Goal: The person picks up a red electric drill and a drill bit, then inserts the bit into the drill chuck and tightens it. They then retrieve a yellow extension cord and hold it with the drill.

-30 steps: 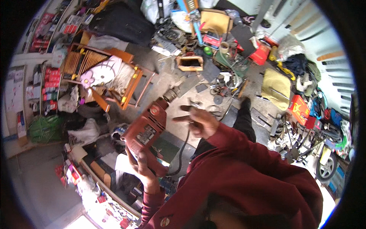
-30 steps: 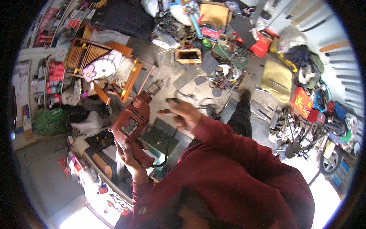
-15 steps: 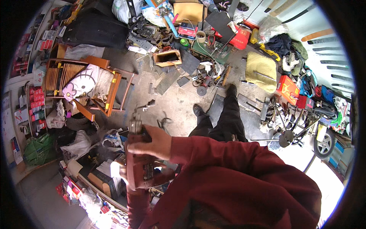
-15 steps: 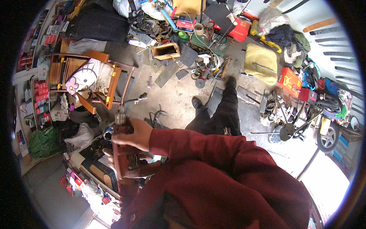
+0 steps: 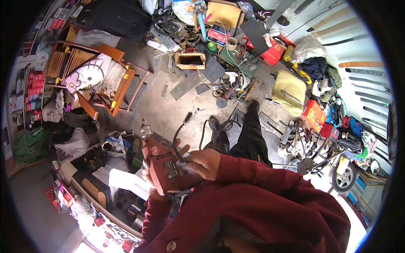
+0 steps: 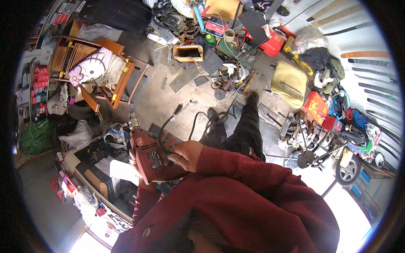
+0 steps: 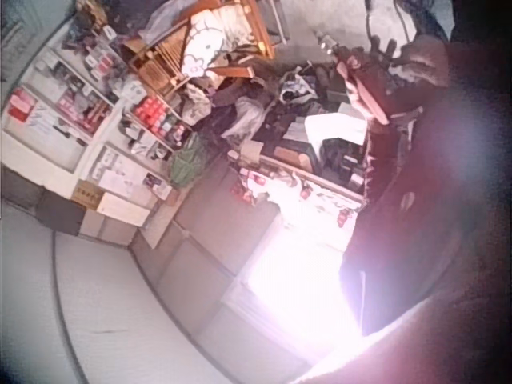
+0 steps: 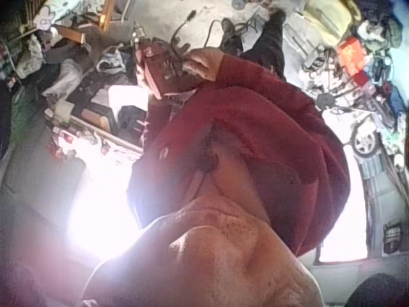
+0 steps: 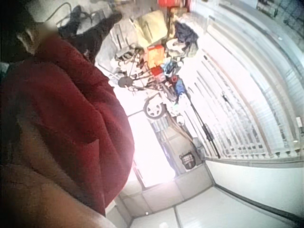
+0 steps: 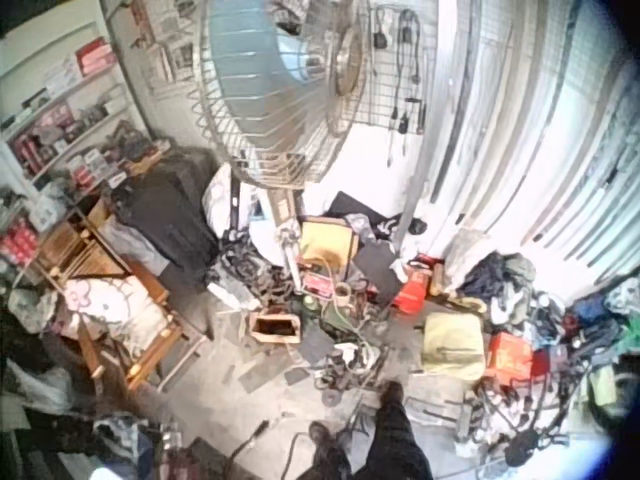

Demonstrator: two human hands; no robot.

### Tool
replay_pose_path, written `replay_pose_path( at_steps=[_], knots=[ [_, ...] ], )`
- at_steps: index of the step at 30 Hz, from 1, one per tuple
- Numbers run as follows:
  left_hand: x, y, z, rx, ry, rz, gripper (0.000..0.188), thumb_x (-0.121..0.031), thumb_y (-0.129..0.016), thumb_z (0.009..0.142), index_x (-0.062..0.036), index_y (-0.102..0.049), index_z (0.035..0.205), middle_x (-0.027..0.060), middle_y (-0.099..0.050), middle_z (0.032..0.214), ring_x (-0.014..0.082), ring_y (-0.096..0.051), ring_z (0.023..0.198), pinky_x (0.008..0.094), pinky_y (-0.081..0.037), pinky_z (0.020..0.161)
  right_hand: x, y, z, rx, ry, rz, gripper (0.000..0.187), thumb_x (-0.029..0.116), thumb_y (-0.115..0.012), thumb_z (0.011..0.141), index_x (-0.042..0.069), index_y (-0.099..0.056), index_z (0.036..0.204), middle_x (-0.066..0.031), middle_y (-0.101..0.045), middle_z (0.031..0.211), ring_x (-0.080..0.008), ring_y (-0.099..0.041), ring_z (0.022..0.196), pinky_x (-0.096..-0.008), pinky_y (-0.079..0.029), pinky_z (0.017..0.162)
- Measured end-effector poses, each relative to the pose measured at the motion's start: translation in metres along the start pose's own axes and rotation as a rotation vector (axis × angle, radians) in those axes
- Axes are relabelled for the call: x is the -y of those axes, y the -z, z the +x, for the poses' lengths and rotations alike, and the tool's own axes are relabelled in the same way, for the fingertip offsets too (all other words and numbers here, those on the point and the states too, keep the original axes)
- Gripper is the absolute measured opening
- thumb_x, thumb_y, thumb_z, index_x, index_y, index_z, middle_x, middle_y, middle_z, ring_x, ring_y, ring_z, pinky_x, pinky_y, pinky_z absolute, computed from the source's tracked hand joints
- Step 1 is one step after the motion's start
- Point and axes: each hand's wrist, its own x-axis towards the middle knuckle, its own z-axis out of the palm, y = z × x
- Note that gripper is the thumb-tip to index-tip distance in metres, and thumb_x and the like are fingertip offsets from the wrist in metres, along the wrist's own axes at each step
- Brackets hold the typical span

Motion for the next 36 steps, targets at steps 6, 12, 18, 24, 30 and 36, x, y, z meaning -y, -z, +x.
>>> replay_pose_path(
  at_steps=[6, 12, 18, 24, 30, 36],
  knots=[
    [-0.005, -0.005, 0.014, 0.197, 0.032, -0.099, 0.084, -0.057, -0.07, 0.088, -0.0092, -0.037, 0.15, 0.0326, -0.046, 0.143, 0.0509, -0.059, 0.113, 0.0576, -0.063, 0.072, -0.032, 0.014, -0.014, 0.166, -0.13, 0.021, 0.046, 0.042, -0.056, 0.104, -0.001, -0.07, 0.114, -0.0201, -0.072, 0.102, -0.0315, -0.071, 0.095, -0.0409, -0.055, 0.082],
    [-0.009, -0.024, 0.01, 0.236, 0.159, 0.039, 0.089, -0.043, -0.086, 0.071, -0.0013, -0.042, 0.137, 0.0344, -0.056, 0.121, 0.0463, -0.068, 0.089, 0.0496, -0.065, 0.068, -0.066, -0.002, 0.04, 0.093, -0.522, 1.388, 0.074, 0.066, -0.048, 0.1, 0.001, -0.059, 0.135, -0.0157, -0.07, 0.117, -0.0277, -0.069, 0.104, -0.0387, -0.056, 0.089],
    [0.002, -0.028, -0.002, 0.134, 0.331, 0.161, 0.093, -0.026, -0.087, 0.058, 0.0017, -0.044, 0.135, 0.0285, -0.058, 0.123, 0.0413, -0.067, 0.095, 0.0455, -0.058, 0.079, -0.088, 0.031, 0.113, -0.38, -0.469, 1.493, 0.043, 0.039, -0.05, 0.106, -0.001, -0.05, 0.119, -0.0273, -0.066, 0.1, -0.0376, -0.069, 0.085, -0.0545, -0.058, 0.078],
    [0.007, -0.021, -0.005, 0.118, 0.371, 0.124, 0.09, -0.025, -0.088, 0.061, -0.0012, -0.044, 0.135, 0.0276, -0.057, 0.125, 0.0433, -0.068, 0.102, 0.0496, -0.059, 0.085, -0.105, 0.112, 0.074, -0.599, -0.374, 1.496, 0.051, 0.046, -0.047, 0.106, -0.001, -0.049, 0.125, -0.0246, -0.066, 0.102, -0.0391, -0.067, 0.086, -0.0577, -0.056, 0.086],
    [0.003, -0.022, -0.015, 0.099, 0.388, 0.02, 0.091, -0.034, -0.086, 0.067, 0.0016, -0.042, 0.139, 0.0273, -0.06, 0.116, 0.036, -0.068, 0.096, 0.0449, -0.061, 0.078, -0.097, 0.161, 0.008, -0.626, -0.114, 1.26, 0.031, 0.029, -0.046, 0.107, 0.003, -0.057, 0.12, -0.0098, -0.064, 0.085, -0.0232, -0.064, 0.075, -0.0423, -0.056, 0.074],
    [0.007, -0.019, -0.008, 0.03, 0.336, -0.034, 0.09, -0.037, -0.084, 0.073, -0.0061, -0.041, 0.145, 0.032, -0.05, 0.137, 0.0435, -0.066, 0.106, 0.0475, -0.066, 0.076, -0.03, 0.124, -0.006, -0.625, -0.138, 0.833, 0.028, 0.015, -0.059, 0.099, -0.002, -0.061, 0.121, 0.0029, -0.047, 0.077, -0.0084, -0.043, 0.063, -0.0291, -0.043, 0.062]
  ],
)
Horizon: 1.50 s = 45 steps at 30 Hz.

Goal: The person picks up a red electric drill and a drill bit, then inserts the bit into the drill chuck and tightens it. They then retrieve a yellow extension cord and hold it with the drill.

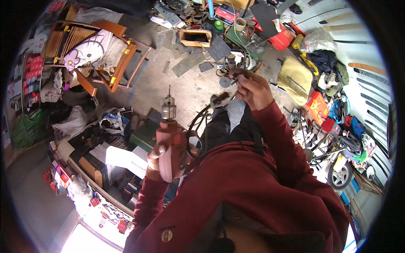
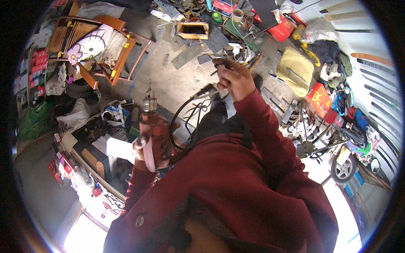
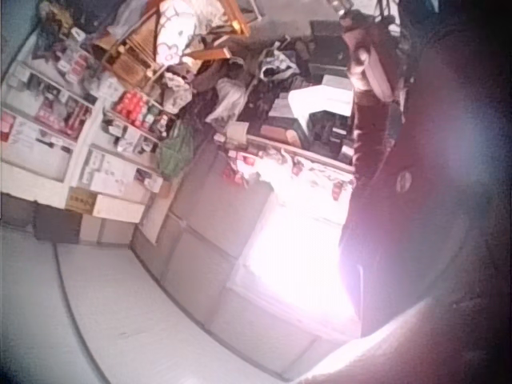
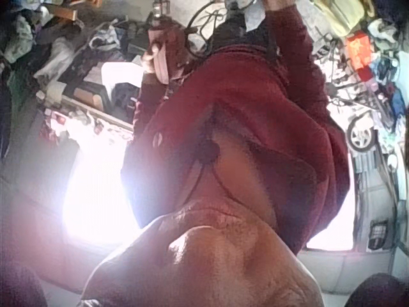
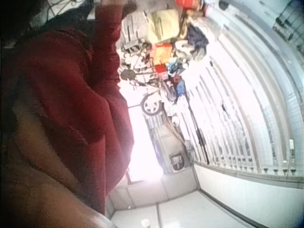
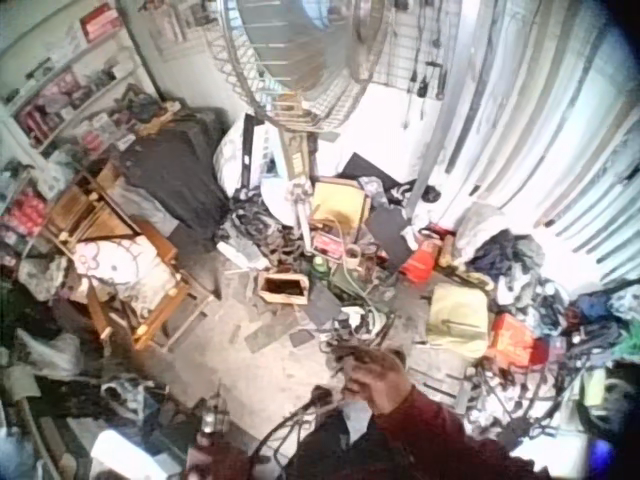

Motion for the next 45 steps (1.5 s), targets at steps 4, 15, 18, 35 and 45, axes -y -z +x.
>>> replay_pose_path(
  at_steps=[4, 15, 18, 35, 45],
  knots=[
    [-0.001, -0.008, 0.006, 0.007, -0.022, 0.084, 0.086, -0.038, -0.086, 0.073, -0.007, -0.043, 0.14, 0.0216, -0.053, 0.138, 0.0417, -0.061, 0.115, 0.0477, -0.058, 0.076, 0.007, -0.044, -0.035, 0.055, 0.2, -0.63, 0.027, 0.013, -0.058, 0.1, 0.002, -0.067, 0.123, 0.0014, -0.058, 0.088, -0.0059, -0.05, 0.07, -0.0236, -0.043, 0.065],
    [0.011, -0.013, 0.004, 0.049, -0.106, 0.199, 0.095, -0.045, -0.084, 0.069, -0.0027, -0.043, 0.144, 0.0189, -0.06, 0.124, 0.0375, -0.066, 0.102, 0.048, -0.059, 0.084, -0.013, -0.105, -0.063, 0.287, 0.039, -0.35, 0.023, 0.016, -0.058, 0.105, -0.001, -0.063, 0.119, -0.0054, -0.068, 0.087, -0.0062, -0.054, 0.066, -0.0214, -0.046, 0.059],
    [0.011, -0.012, 0.004, 0.042, -0.138, 0.275, 0.097, -0.045, -0.084, 0.067, -0.0035, -0.042, 0.145, 0.0193, -0.059, 0.125, 0.0363, -0.066, 0.1, 0.0454, -0.058, 0.084, -0.01, -0.106, -0.056, 0.278, 0.108, -0.37, 0.025, 0.018, -0.06, 0.104, -0.002, -0.063, 0.118, -0.0062, -0.067, 0.089, -0.0071, -0.056, 0.069, -0.0222, -0.047, 0.062],
    [0.003, -0.028, 0.013, -0.001, -0.409, 0.912, 0.067, -0.026, -0.084, 0.078, -0.0038, -0.053, 0.133, 0.0073, -0.061, 0.115, 0.0171, -0.059, 0.102, 0.0345, -0.049, 0.094, 0.006, -0.103, -0.041, 0.296, -0.025, -0.034, 0.024, 0.025, -0.055, 0.107, 0.006, -0.06, 0.122, -0.0027, -0.059, 0.084, -0.0096, -0.051, 0.067, -0.029, -0.045, 0.061],
    [0.005, -0.039, 0.014, -0.077, -0.509, 1.089, 0.07, -0.017, -0.086, 0.076, -0.0031, -0.051, 0.135, 0.0087, -0.063, 0.113, 0.0168, -0.059, 0.104, 0.0348, -0.049, 0.095, 0.005, -0.106, -0.05, 0.21, -0.112, 0.143, 0.02, 0.025, -0.05, 0.109, 0.011, -0.059, 0.12, -0.0013, -0.057, 0.084, -0.0091, -0.051, 0.068, -0.0278, -0.043, 0.061]
  ],
)
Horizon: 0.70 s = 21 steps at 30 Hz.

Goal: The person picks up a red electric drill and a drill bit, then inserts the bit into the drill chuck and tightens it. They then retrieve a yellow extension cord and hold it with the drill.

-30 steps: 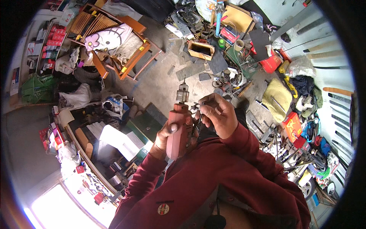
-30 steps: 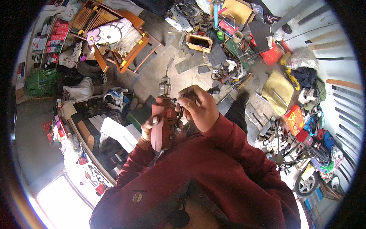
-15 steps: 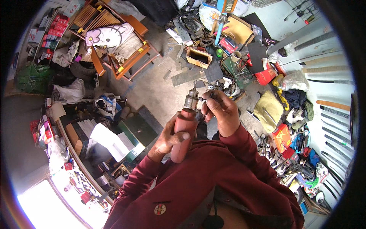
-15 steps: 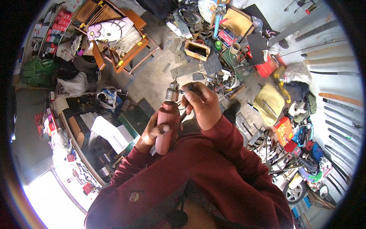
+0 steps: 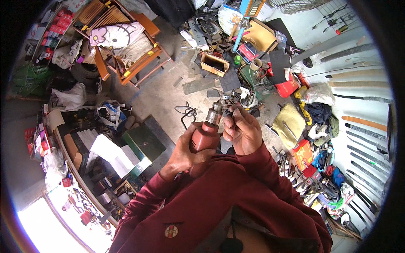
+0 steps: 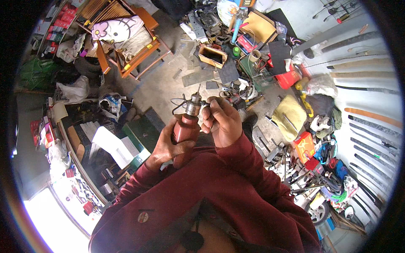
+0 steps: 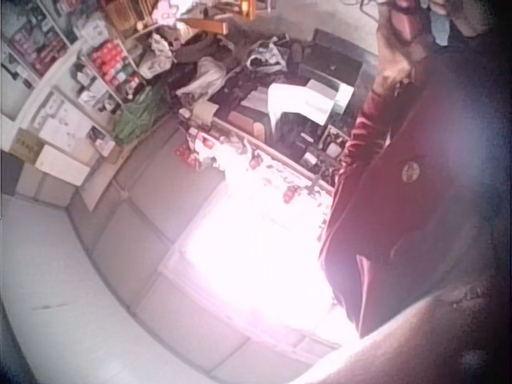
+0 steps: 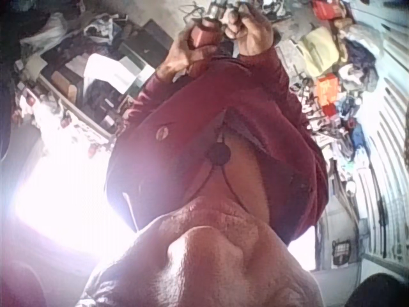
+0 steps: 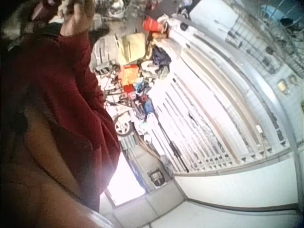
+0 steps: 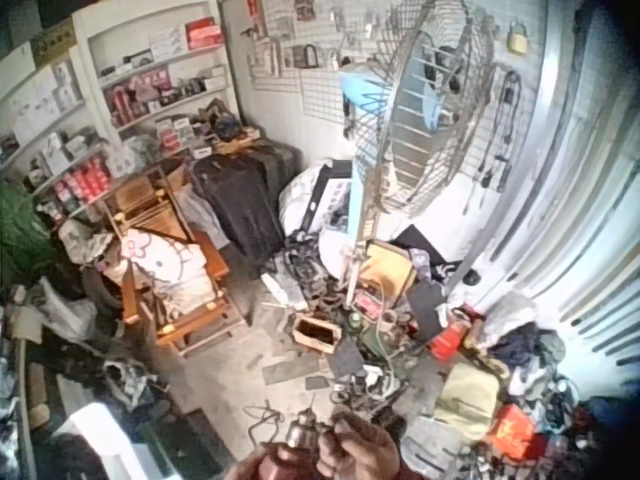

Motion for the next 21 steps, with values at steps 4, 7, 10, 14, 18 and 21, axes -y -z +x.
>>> replay_pose_path(
  at_steps=[4, 7, 10, 14, 18, 21],
  knots=[
    [-0.003, 0.0, 0.0, -0.005, -0.017, -0.005, 0.071, -0.016, -0.085, 0.076, -0.0026, -0.051, 0.136, 0.0091, -0.063, 0.113, 0.017, -0.06, 0.104, 0.0345, -0.05, 0.095, 0.0, -0.001, -0.002, 0.026, 0.021, 0.034, 0.02, 0.026, -0.049, 0.11, 0.012, -0.059, 0.12, -0.0004, -0.057, 0.086, -0.0083, -0.05, 0.068, -0.0273, -0.043, 0.061],
    [-0.003, 0.002, 0.001, -0.004, -0.029, 0.044, 0.071, -0.016, -0.085, 0.076, -0.0022, -0.05, 0.136, 0.0096, -0.063, 0.113, 0.0172, -0.06, 0.103, 0.0346, -0.05, 0.094, 0.0, 0.004, -0.001, 0.03, 0.008, 0.046, 0.02, 0.026, -0.049, 0.11, 0.012, -0.059, 0.12, -0.0001, -0.057, 0.087, -0.008, -0.05, 0.069, -0.027, -0.043, 0.061],
    [-0.001, 0.002, 0.001, 0.002, -0.051, 0.065, 0.072, -0.016, -0.086, 0.075, -0.0021, -0.05, 0.136, 0.01, -0.063, 0.112, 0.0173, -0.06, 0.102, 0.0347, -0.051, 0.093, 0.0, 0.009, 0.0, 0.102, -0.032, 0.128, 0.022, 0.027, -0.048, 0.11, 0.012, -0.059, 0.121, -0.0001, -0.056, 0.087, -0.0079, -0.049, 0.069, -0.0268, -0.043, 0.062],
    [0.001, 0.0, -0.001, -0.009, -0.045, 0.079, 0.071, -0.016, -0.086, 0.074, -0.0032, -0.051, 0.135, 0.0102, -0.064, 0.112, 0.0175, -0.06, 0.101, 0.0348, -0.051, 0.093, -0.002, 0.011, -0.002, 0.169, -0.026, 0.174, 0.022, 0.027, -0.047, 0.111, 0.013, -0.059, 0.121, 0.0002, -0.056, 0.087, -0.008, -0.049, 0.069, -0.0266, -0.043, 0.062],
    [-0.001, -0.005, -0.002, -0.008, -0.067, 0.093, 0.072, -0.018, -0.087, 0.074, -0.0049, -0.051, 0.134, 0.0107, -0.065, 0.111, 0.0177, -0.062, 0.101, 0.0352, -0.052, 0.092, -0.002, 0.007, -0.01, 0.009, -0.044, 0.173, 0.018, 0.022, -0.048, 0.11, 0.007, -0.054, 0.116, -0.0023, -0.059, 0.083, -0.0101, -0.051, 0.067, -0.0292, -0.045, 0.061],
    [-0.005, -0.006, -0.003, -0.023, -0.085, 0.258, 0.073, -0.019, -0.088, 0.072, -0.0056, -0.052, 0.134, 0.0112, -0.066, 0.11, 0.0174, -0.063, 0.101, 0.0356, -0.052, 0.091, 0.0, 0.001, -0.014, -0.053, 0.016, 0.008, 0.019, 0.022, -0.048, 0.109, 0.006, -0.053, 0.118, -0.0041, -0.06, 0.084, -0.0108, -0.051, 0.067, -0.0298, -0.046, 0.061]
  ],
)
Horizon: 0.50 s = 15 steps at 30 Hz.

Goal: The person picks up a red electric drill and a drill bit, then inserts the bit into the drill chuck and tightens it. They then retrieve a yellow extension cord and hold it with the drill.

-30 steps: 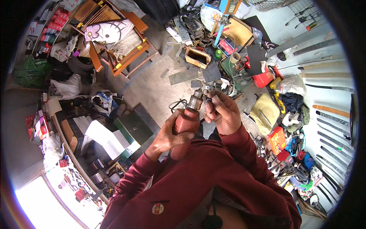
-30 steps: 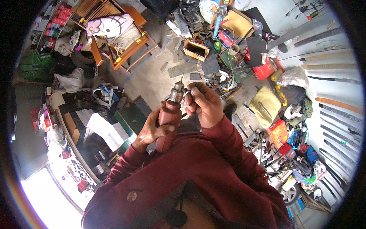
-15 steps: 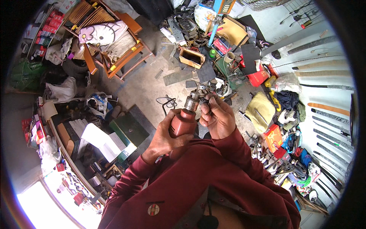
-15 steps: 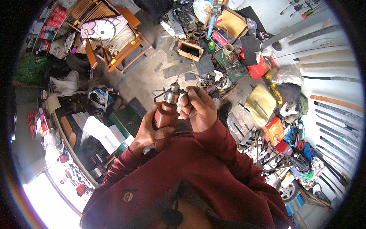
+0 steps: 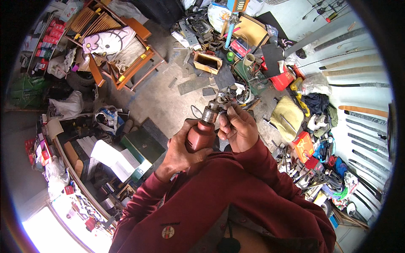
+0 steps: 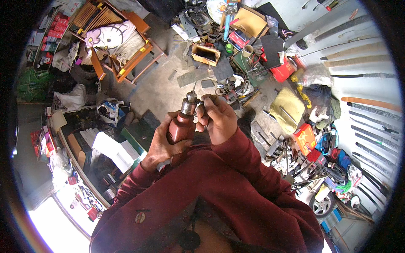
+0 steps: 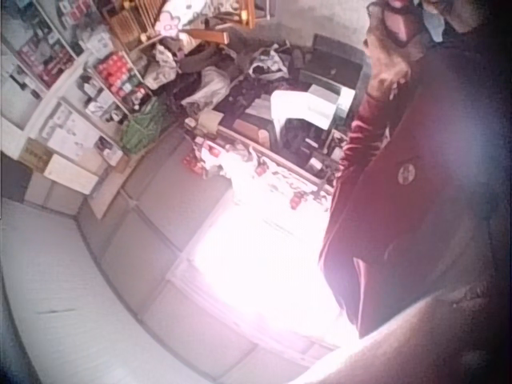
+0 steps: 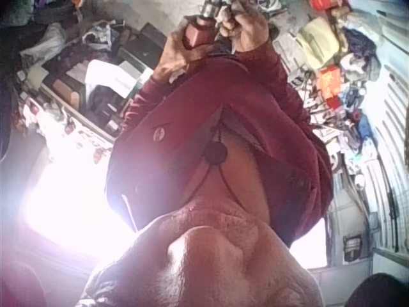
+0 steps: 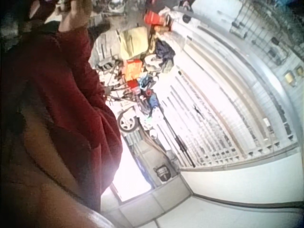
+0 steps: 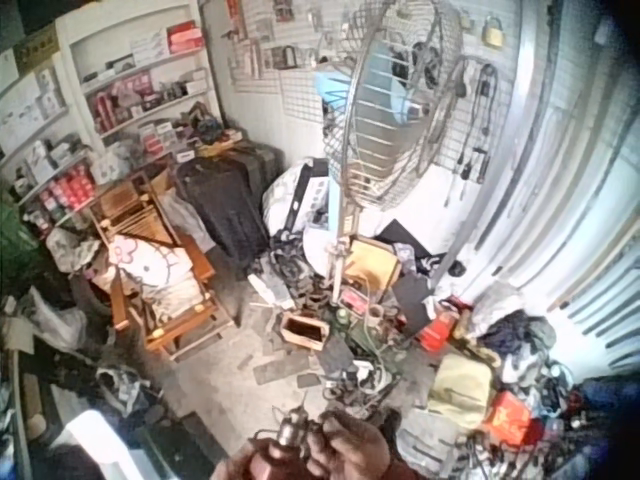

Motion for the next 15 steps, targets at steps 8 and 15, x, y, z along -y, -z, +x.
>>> replay_pose_path(
  at_steps=[8, 15],
  knots=[
    [-0.007, -0.003, -0.008, 0.049, 0.051, -0.096, 0.069, -0.017, -0.088, 0.073, -0.0063, -0.054, 0.132, 0.0108, -0.066, 0.11, 0.019, -0.064, 0.103, 0.0347, -0.052, 0.092, 0.002, 0.009, -0.006, 0.083, -0.054, -0.135, 0.029, 0.032, -0.046, 0.109, 0.004, -0.056, 0.106, -0.0049, -0.057, 0.076, -0.0126, -0.05, 0.062, -0.0309, -0.046, 0.057],
    [-0.017, -0.017, -0.02, 0.011, 0.009, 0.263, 0.077, -0.027, -0.088, 0.068, -0.0058, -0.055, 0.135, 0.0191, -0.065, 0.123, 0.0375, -0.065, 0.111, 0.0437, -0.052, 0.095, -0.002, 0.038, -0.02, -0.255, -0.128, -0.412, 0.048, 0.056, -0.045, 0.103, 0.018, -0.048, 0.074, 0.0065, -0.037, 0.053, -0.0073, -0.031, 0.039, -0.0259, -0.022, 0.036]
  ],
)
